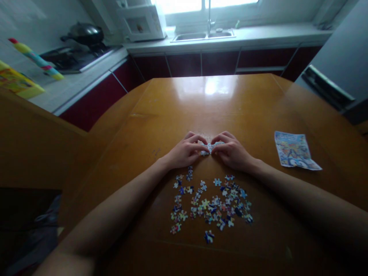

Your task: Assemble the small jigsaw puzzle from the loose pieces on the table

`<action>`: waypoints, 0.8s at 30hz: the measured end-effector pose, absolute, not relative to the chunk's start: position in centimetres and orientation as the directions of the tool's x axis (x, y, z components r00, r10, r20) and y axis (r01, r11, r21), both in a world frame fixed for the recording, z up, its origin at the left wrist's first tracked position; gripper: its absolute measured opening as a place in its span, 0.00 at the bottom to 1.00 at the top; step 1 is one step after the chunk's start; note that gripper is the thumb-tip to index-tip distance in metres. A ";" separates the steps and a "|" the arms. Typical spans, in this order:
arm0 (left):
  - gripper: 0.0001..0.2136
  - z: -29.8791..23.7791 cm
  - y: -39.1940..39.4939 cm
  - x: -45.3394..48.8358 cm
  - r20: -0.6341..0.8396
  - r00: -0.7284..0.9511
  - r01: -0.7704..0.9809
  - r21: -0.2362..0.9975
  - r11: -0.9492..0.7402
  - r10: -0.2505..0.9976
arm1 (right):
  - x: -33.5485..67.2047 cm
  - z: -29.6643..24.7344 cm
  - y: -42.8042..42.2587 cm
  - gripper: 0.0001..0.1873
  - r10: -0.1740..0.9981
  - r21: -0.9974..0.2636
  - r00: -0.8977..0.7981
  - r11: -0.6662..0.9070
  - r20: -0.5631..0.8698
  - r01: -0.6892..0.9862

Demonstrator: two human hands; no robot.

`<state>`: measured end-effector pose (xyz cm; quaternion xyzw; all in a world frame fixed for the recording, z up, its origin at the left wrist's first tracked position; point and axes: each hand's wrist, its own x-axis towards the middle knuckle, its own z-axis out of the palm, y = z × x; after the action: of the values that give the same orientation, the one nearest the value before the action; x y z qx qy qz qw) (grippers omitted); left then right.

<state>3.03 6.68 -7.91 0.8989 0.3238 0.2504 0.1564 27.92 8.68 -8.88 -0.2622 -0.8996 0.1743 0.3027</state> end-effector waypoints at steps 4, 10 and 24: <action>0.15 -7.9 6.7 3.1 0.351 0.662 0.507 0.442 -0.740 0.663 | 27.9 -8.7 8.6 0.13 0.579 -0.482 -0.680 0.799 0.451 0.361; 0.15 -7.9 6.6 3.1 0.358 0.635 0.526 0.448 -0.722 0.685 | 27.8 -8.8 8.6 0.15 0.646 -0.558 -0.549 0.754 0.530 0.347; 0.15 -7.9 6.6 3.0 0.348 0.660 0.526 0.418 -0.741 0.665 | 28.0 -7.8 7.8 0.12 0.714 -0.609 -0.442 0.697 0.543 0.379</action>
<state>2.99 6.59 -7.85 0.9001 0.3310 0.2454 0.1418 28.01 7.84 -7.82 -0.3313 -0.8243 0.2037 0.4114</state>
